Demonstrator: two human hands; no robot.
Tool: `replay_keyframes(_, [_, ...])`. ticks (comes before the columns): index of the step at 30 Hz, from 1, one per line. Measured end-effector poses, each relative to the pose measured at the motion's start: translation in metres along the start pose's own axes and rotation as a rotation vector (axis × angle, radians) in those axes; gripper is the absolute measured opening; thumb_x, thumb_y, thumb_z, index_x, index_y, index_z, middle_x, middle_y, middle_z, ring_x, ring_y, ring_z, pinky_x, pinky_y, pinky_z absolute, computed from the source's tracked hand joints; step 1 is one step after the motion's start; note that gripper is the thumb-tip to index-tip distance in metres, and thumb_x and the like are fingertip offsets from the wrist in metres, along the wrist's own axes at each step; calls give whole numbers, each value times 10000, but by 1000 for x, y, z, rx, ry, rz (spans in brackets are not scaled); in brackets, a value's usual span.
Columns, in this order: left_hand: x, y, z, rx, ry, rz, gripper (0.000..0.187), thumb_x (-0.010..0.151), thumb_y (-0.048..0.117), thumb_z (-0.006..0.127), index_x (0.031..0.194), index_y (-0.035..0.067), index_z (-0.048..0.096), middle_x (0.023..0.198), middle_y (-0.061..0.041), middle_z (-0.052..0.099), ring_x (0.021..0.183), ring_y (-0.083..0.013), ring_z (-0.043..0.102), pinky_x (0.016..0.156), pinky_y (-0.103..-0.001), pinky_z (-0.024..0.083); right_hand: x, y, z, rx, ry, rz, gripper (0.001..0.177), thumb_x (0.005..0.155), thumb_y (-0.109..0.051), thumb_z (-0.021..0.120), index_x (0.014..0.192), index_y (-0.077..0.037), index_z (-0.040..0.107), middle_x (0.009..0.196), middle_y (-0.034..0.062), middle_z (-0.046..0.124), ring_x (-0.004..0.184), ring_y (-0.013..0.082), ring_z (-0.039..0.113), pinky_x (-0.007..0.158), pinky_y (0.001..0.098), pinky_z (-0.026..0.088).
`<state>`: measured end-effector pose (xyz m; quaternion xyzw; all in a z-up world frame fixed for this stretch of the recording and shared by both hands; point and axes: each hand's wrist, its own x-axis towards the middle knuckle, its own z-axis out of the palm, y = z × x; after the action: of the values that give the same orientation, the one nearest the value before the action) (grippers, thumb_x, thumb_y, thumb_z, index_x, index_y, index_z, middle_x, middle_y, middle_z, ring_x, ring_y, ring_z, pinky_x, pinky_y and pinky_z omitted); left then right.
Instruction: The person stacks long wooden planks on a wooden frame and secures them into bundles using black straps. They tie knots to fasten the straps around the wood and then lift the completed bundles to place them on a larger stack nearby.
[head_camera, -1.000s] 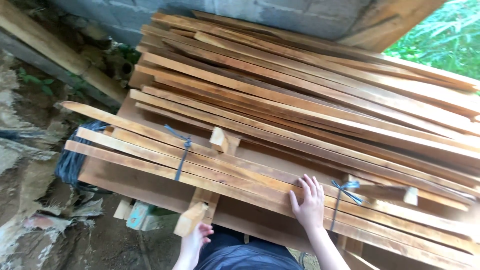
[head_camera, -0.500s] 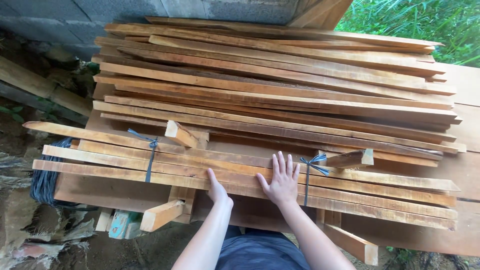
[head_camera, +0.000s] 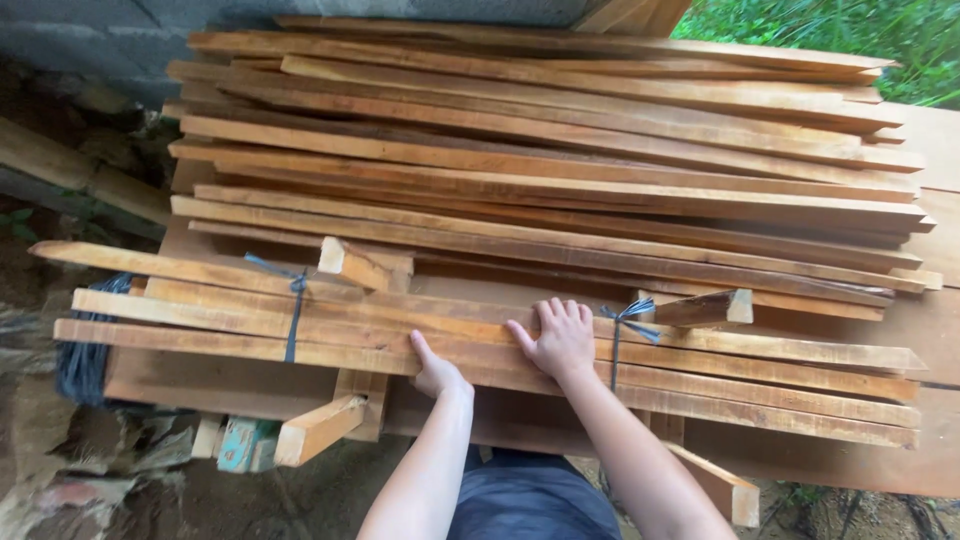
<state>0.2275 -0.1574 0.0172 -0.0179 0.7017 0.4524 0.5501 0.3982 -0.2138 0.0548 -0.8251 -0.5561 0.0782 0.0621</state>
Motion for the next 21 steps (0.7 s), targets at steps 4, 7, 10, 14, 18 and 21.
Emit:
replay_keyframes(4, [-5, 7, 6, 46, 69, 9, 1054, 818, 631, 735, 1519, 4, 258, 1463, -201, 528, 1289, -311, 600, 1082, -420, 531, 7, 0, -1, -7, 91, -5, 702, 870, -727, 543, 1023, -69, 733, 1021, 108, 705, 1037, 296, 636, 1037, 434, 419])
replay_keyframes(7, [-8, 8, 3, 39, 66, -56, 1062, 793, 623, 714, 1531, 40, 221, 1444, -201, 544, 1252, -317, 632, 1045, -429, 565, 25, -2, -11, 32, -197, 67, 756, 876, -802, 517, 870, -90, 773, 950, 94, 741, 926, 282, 713, 901, 394, 543])
replay_keyframes(10, [-1, 5, 2, 30, 58, -7, 1080, 808, 619, 741, 1525, 8, 213, 1456, -202, 526, 1256, -314, 621, 1049, -426, 555, 32, -6, -19, 77, -284, 83, 749, 827, -832, 520, 763, -136, 790, 795, 100, 756, 825, 286, 735, 787, 402, 583])
replay_keyframes(14, [-12, 10, 7, 16, 71, -35, 1056, 795, 618, 731, 1512, 7, 254, 1434, -205, 556, 1232, -316, 640, 1022, -432, 580, 33, -3, -17, 43, -280, 85, 742, 854, -829, 496, 766, -153, 790, 783, 111, 760, 826, 295, 742, 804, 409, 589])
replay_keyframes(18, [-3, 8, 5, 55, 100, -11, 1050, 796, 630, 732, 1498, -7, 281, 1412, -219, 584, 1227, -310, 653, 1040, -392, 572, 36, 3, 1, 51, -247, 77, 754, 858, -822, 486, 837, -140, 805, 803, 130, 764, 835, 309, 742, 796, 427, 588])
replay_keyframes(21, [-7, 2, 2, 70, 118, -5, 1038, 813, 613, 748, 1482, -46, 304, 1421, -223, 567, 1233, -322, 643, 1024, -414, 582, 39, -4, -25, 80, -288, 85, 758, 852, -810, 483, 809, -130, 814, 830, 120, 764, 867, 309, 740, 820, 426, 586])
